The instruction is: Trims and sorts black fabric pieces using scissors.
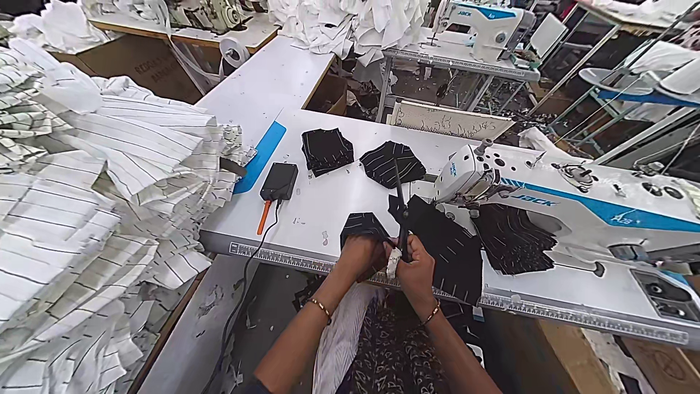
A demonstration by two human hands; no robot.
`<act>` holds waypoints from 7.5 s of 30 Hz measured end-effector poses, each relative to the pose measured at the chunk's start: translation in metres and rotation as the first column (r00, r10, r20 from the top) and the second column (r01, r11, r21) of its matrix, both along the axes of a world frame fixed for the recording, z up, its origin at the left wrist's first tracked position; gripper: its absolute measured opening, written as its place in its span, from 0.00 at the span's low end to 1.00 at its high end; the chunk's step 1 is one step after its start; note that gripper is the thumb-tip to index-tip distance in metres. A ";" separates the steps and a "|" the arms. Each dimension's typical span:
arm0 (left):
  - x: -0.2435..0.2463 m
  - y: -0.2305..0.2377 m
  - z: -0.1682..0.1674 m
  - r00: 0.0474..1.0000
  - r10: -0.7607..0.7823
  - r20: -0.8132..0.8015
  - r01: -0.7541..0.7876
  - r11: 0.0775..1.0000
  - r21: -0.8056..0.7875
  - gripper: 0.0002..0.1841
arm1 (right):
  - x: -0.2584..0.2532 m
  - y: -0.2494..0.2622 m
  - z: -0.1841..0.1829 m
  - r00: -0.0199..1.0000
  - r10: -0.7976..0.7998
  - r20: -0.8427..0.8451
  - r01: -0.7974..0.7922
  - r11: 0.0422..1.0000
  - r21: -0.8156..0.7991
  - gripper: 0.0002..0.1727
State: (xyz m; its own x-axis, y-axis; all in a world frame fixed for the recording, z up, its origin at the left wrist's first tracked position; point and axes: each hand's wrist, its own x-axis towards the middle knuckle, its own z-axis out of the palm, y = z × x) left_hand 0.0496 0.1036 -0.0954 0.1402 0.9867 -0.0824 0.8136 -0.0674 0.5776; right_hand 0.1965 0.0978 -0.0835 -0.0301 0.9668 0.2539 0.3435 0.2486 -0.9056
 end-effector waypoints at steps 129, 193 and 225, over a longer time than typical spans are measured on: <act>-0.037 0.013 -0.029 0.978 -0.030 -0.206 0.020 0.998 -0.051 0.50 | 0.112 -0.009 0.015 0.874 0.447 -0.192 -0.367 0.346 -0.863 0.17; -0.049 -0.002 -0.038 1.000 0.015 -0.012 -0.013 0.982 0.190 0.47 | 0.075 0.012 0.022 0.865 0.459 -0.201 -0.371 0.316 -0.873 0.16; -0.066 -0.004 -0.030 0.978 0.174 0.119 -0.193 0.967 0.170 0.23 | 0.065 0.017 0.008 0.900 0.404 -0.162 -0.362 0.490 -0.793 0.17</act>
